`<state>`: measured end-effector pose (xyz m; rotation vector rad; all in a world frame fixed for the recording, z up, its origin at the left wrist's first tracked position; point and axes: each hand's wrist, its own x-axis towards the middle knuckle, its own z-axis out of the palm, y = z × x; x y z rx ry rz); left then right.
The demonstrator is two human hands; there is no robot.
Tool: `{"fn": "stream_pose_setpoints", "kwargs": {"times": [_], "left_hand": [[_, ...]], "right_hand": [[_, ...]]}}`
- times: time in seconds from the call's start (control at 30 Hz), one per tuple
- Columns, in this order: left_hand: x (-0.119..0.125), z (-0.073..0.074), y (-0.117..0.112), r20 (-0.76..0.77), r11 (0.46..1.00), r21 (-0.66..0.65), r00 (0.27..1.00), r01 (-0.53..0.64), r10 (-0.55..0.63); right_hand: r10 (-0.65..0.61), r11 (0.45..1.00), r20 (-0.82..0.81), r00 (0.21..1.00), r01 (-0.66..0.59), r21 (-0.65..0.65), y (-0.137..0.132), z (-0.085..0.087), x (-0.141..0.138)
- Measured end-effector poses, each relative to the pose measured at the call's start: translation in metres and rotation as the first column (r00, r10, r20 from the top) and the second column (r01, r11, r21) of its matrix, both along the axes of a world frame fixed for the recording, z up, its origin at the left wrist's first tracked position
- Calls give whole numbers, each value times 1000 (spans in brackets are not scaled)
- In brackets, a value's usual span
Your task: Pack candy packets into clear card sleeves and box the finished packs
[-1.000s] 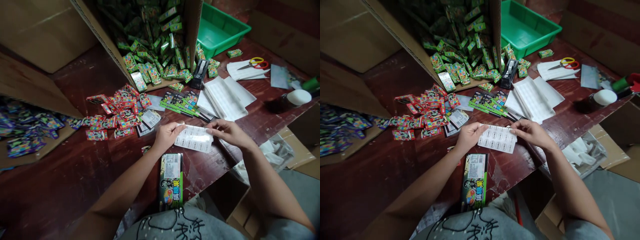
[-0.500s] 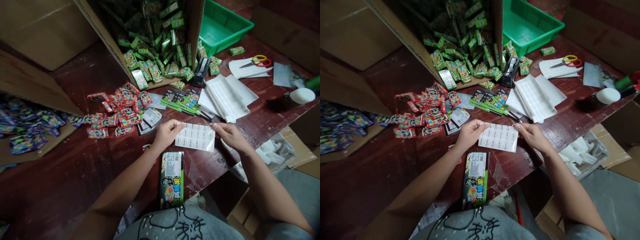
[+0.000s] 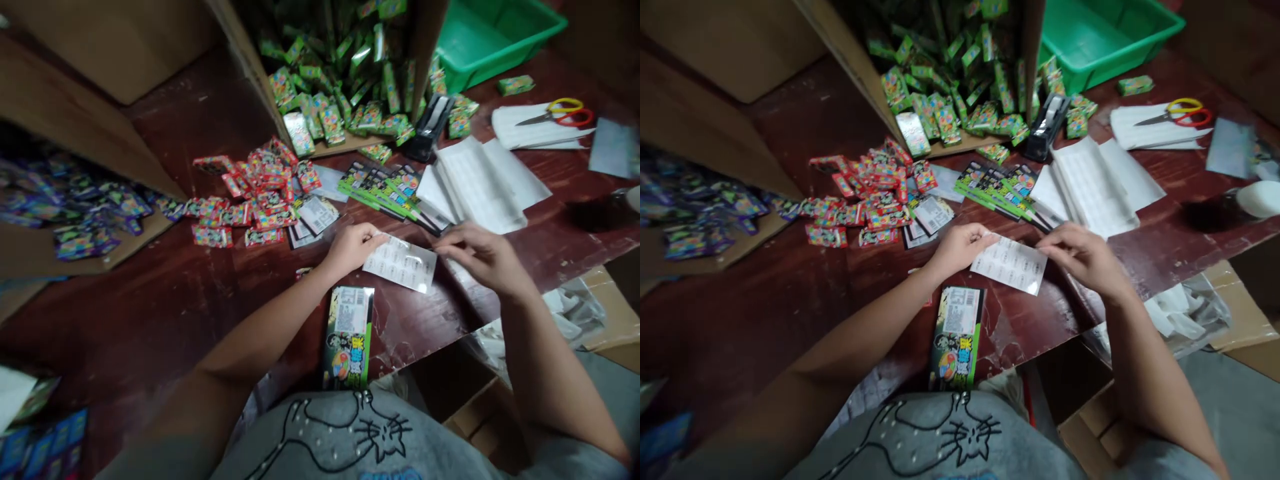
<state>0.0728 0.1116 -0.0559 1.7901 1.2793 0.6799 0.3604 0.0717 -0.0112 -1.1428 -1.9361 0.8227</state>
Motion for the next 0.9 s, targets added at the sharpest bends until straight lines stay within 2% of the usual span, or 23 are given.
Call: {"fn": "stream_pose_setpoints", "kwargs": {"times": [0.1,0.17,0.23,0.3,0.37,0.47,0.53,0.63,0.7,0.77,0.83,0.9], "left_hand": [[-14,15,-21,-211,975,224,976,-5,54],[-30,23,-44,-368,949,315,925,22,100],[-47,28,-70,-506,961,259,861,96,50],[-64,32,-93,-551,972,154,832,180,-67],[-78,37,-111,-485,962,112,859,248,-165],[-94,49,-127,-293,957,95,927,273,-235],[-101,57,-135,-187,969,55,955,243,-229],[-108,68,-148,-106,993,-17,987,118,-119],[-111,74,-158,-74,996,-75,996,45,-50],[-115,77,-167,-43,994,-112,999,15,-19],[-120,77,-174,-5,993,-117,1000,5,-6],[-126,76,-180,39,993,-121,999,-10,14]], "right_hand": [[-149,988,-151,977,155,28,-18,3,2],[-164,986,-190,968,165,-12,-30,5,0],[-119,992,-187,975,109,-63,-41,8,-9],[-58,992,-203,977,34,-122,-51,14,-28],[7,978,-261,965,-60,-198,-59,20,-54],[134,917,-332,934,-244,-316,-66,24,-99],[242,864,-328,913,-357,-355,-69,22,-125],[378,817,-265,887,-454,-356,-71,14,-150],[430,827,-188,883,-469,-311,-72,10,-159],[429,879,-73,900,-435,-193,-76,8,-164],[381,924,74,922,-382,4,-83,7,-167],[305,915,212,928,-348,206,-93,5,-171]]}}
